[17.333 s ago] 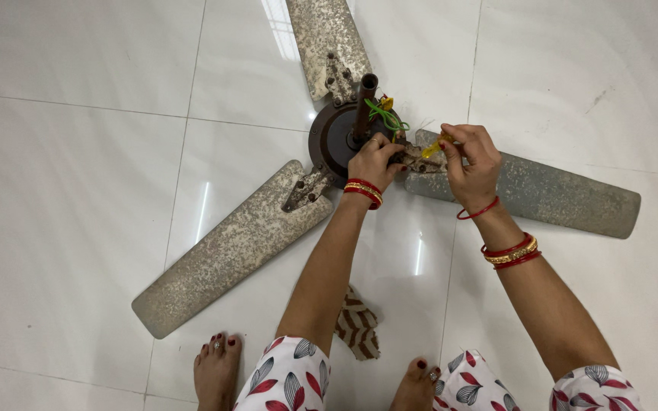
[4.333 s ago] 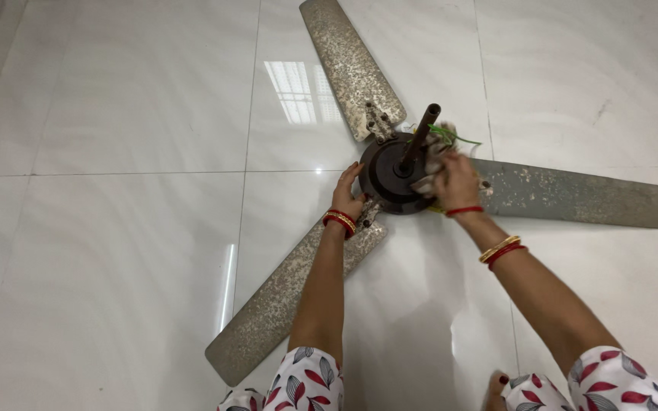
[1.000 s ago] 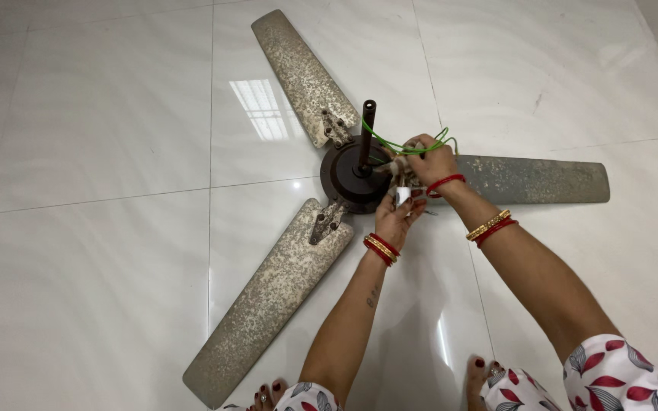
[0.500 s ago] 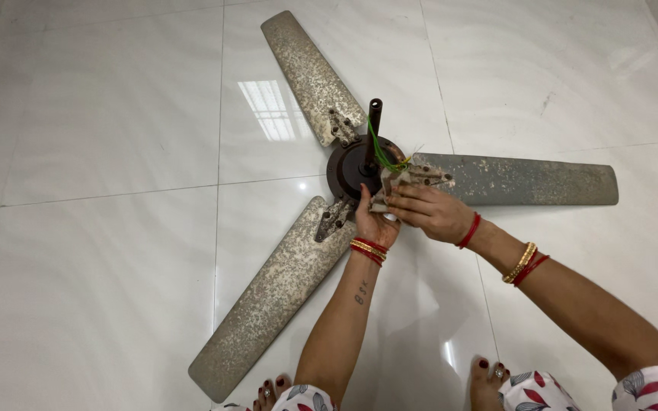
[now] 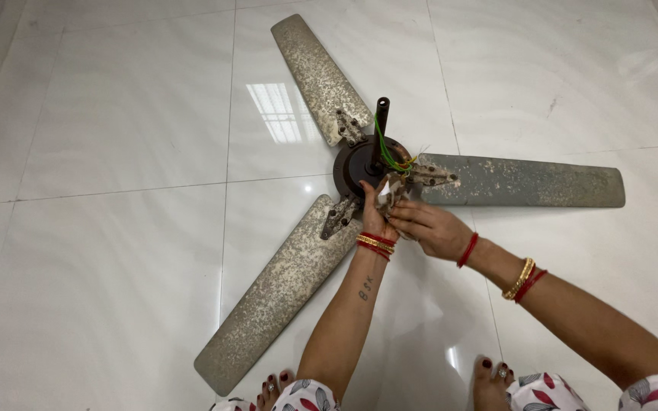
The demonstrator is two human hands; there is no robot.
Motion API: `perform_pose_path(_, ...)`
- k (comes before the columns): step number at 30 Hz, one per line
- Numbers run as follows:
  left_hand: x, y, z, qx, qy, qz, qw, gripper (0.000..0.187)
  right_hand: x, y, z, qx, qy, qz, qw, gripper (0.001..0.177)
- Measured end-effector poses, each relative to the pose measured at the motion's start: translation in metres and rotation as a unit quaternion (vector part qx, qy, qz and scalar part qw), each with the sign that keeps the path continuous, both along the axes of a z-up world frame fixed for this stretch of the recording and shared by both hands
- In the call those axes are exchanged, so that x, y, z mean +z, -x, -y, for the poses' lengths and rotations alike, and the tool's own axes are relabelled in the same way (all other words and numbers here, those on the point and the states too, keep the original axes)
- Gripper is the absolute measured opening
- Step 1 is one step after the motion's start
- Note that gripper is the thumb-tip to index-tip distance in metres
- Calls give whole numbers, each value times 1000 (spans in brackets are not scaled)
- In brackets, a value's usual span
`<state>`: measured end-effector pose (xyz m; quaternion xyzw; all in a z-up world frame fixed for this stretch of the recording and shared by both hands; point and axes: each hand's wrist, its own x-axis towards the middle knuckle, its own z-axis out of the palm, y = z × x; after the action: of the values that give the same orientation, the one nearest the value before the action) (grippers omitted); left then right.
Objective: The person attaches three fan blades to the central motor housing of a ceiling fan using a screwdriver. They secure each blade with screws and then wipe the motor housing with a cloth.
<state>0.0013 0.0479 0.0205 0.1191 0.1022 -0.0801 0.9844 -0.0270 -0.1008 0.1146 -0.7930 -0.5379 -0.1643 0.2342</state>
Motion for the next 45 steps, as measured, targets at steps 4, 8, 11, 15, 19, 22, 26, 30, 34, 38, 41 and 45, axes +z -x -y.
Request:
perform_pose_path(4, 5, 11, 0, -4, 19, -9, 1000, 37, 8, -24, 13, -75, 3, 16, 997, 28)
perform_pose_path(8, 2, 12, 4, 13, -60, -68, 996, 27, 8, -15, -11, -231, -94, -153, 956, 51)
perform_pose_path(11, -2, 10, 8, 48, -31, -110, 992, 34, 4, 6, -33, -213, -103, -112, 965, 52)
perform_pose_path(15, -5, 8, -16, 46, -160, -94, 982, 37, -2, 37, -32, -87, -70, -61, 992, 48)
perform_pose_path(19, -16, 10, -41, 16, -221, -121, 968, 29, -4, 16, -21, -67, -5, -117, 991, 35)
perform_pose_path(22, -31, 5, -57, 94, -183, -180, 962, 32, -2, -16, -40, -98, -40, -47, 993, 33)
perform_pose_path(26, -55, 4, -72, 189, -211, -243, 928, 39, -9, -50, -108, -138, -25, 67, 988, 35)
perform_pose_path(30, -73, 9, -77, 220, -273, -201, 915, 44, -40, -84, -153, -214, 293, -27, 932, 43)
perform_pose_path(34, -79, 8, -85, 179, -310, -158, 920, 41, -71, -131, -168, -290, 381, -124, 869, 47)
perform_pose_path(38, -85, 10, -84, 109, -369, -150, 911, 43, -97, -152, -187, -437, 347, -104, 823, 52)
perform_pose_path(41, -84, 11, -85, 131, -372, -120, 911, 44, -106, -157, -192, -454, 321, -109, 824, 53)
perform_pose_path(45, -73, 21, -90, 108, -401, -132, 900, 46, -111, -138, -165, -299, 328, -18, 896, 49)
